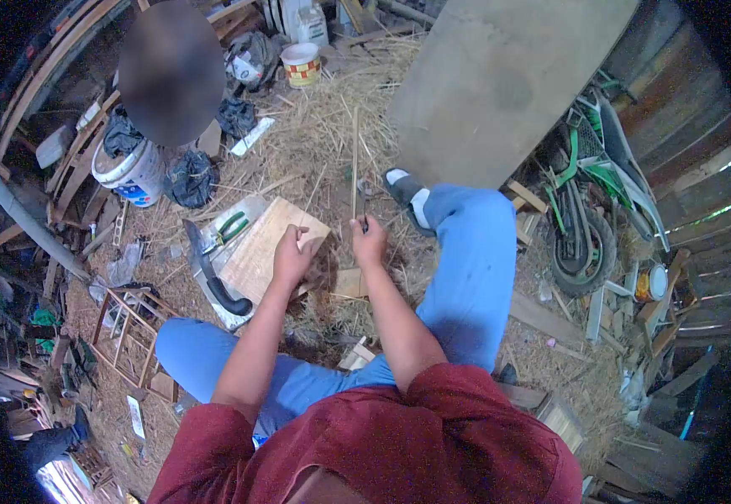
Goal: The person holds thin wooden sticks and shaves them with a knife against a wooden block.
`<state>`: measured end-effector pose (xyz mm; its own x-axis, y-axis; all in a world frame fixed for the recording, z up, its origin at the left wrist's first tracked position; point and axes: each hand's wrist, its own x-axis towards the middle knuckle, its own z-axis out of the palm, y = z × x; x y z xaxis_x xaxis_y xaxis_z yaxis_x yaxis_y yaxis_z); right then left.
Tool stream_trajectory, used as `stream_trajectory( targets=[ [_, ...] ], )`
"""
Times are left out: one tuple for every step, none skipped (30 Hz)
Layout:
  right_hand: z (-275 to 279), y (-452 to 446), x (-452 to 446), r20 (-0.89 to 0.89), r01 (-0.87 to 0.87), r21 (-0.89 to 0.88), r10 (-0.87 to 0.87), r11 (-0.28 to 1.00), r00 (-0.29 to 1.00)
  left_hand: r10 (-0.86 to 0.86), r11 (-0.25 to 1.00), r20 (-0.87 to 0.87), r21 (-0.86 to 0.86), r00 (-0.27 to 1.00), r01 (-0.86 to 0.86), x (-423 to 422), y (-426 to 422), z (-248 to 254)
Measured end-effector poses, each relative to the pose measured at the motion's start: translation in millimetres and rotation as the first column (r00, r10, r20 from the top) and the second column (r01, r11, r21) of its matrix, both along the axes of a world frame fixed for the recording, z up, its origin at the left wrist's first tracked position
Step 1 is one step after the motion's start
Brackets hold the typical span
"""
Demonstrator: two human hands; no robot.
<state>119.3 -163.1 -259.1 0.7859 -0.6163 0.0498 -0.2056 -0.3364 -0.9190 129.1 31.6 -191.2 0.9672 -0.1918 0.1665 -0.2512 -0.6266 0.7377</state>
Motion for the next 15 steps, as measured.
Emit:
stream_trajectory(
  targets=[
    [9.0, -3.9, 0.0, -0.014, 0.005, 0.002, -0.005, 1.0, 1.0, -0.005, 1.0, -0.014, 0.002, 1.0, 0.005, -2.4, 4.7, -10.9],
    [19.0, -10.6, 2.9, 0.086, 0.027, 0.015, -0.028, 1.0, 0.996, 0.0, 0.998, -0.001, 0.061, 1.0, 0.0, -4.9, 8.7, -21.7],
    [35.3, -17.2, 8.2, 0.189, 0.047, 0.027, -0.051, 0.999, 0.981, 0.003, 0.993, 0.016, 0.119, 1.0, -0.005, -7.0, 13.1, -29.8],
    [59.9, -23.5, 15.2, 0.244, 0.062, -0.016, -0.056, 0.998, 0.968, -0.001, 0.981, -0.002, 0.192, 1.0, 0.001, -10.0, 17.7, -31.5],
    [85.5, -29.7, 23.4, 0.302, 0.078, -0.059, -0.057, 0.995, 0.952, -0.005, 0.982, -0.007, 0.189, 1.0, 0.006, -11.9, 21.6, -36.4],
    [102.4, -38.9, 34.2, 0.348, 0.067, -0.049, -0.046, 0.997, 0.936, 0.012, 0.978, -0.026, 0.208, 1.0, -0.006, -11.3, 24.2, -42.5],
    [117.7, -48.5, 42.8, 0.399, 0.056, -0.041, -0.035, 0.998, 0.916, 0.029, 0.974, -0.039, 0.228, 0.999, -0.019, -9.7, 23.9, -44.7],
    [134.6, -56.0, 45.8, 0.407, 0.061, -0.046, -0.037, 0.997, 0.913, 0.068, 0.978, -0.095, 0.205, 0.993, -0.048, -9.5, 20.6, -39.3],
    [151.3, -62.7, 47.6, 0.411, 0.076, -0.031, -0.056, 0.997, 0.91, 0.065, 0.979, -0.087, 0.198, 0.994, -0.047, -7.0, 18.6, -37.0],
    [161.0, -69.8, 49.7, 0.415, 0.089, -0.017, -0.074, 0.996, 0.907, 0.086, 0.983, -0.085, 0.171, 0.993, -0.071, -4.3, 17.6, -35.0],
    [170.6, -72.0, 50.9, 0.423, 0.089, -0.027, -0.07, 0.996, 0.903, 0.108, 0.986, -0.085, 0.14, 0.991, -0.095, -1.9, 18.4, -33.2],
    [173.2, -78.4, 53.4, 0.453, 0.107, 0.001, -0.096, 0.994, 0.886, 0.111, 0.986, -0.079, 0.132, 0.991, -0.1, -1.8, 15.3, -26.7],
    [177.5, -84.0, 55.4, 0.482, 0.123, 0.03, -0.122, 0.992, 0.868, 0.104, 0.993, -0.054, 0.056, 0.993, -0.101, -2.1, 12.3, -20.4],
    [176.9, -90.3, 58.4, 0.499, 0.142, 0.002, -0.124, 0.99, 0.858, 0.1, 0.995, -0.028, -0.019, 0.995, -0.101, -2.2, 8.7, -14.1],
    [178.3, -93.7, 59.5, 0.504, 0.138, 0.0, -0.119, 0.99, 0.855, 0.104, 0.994, -0.022, -0.023, 0.994, -0.105, -2.0, 5.9, -12.2]
  ],
)
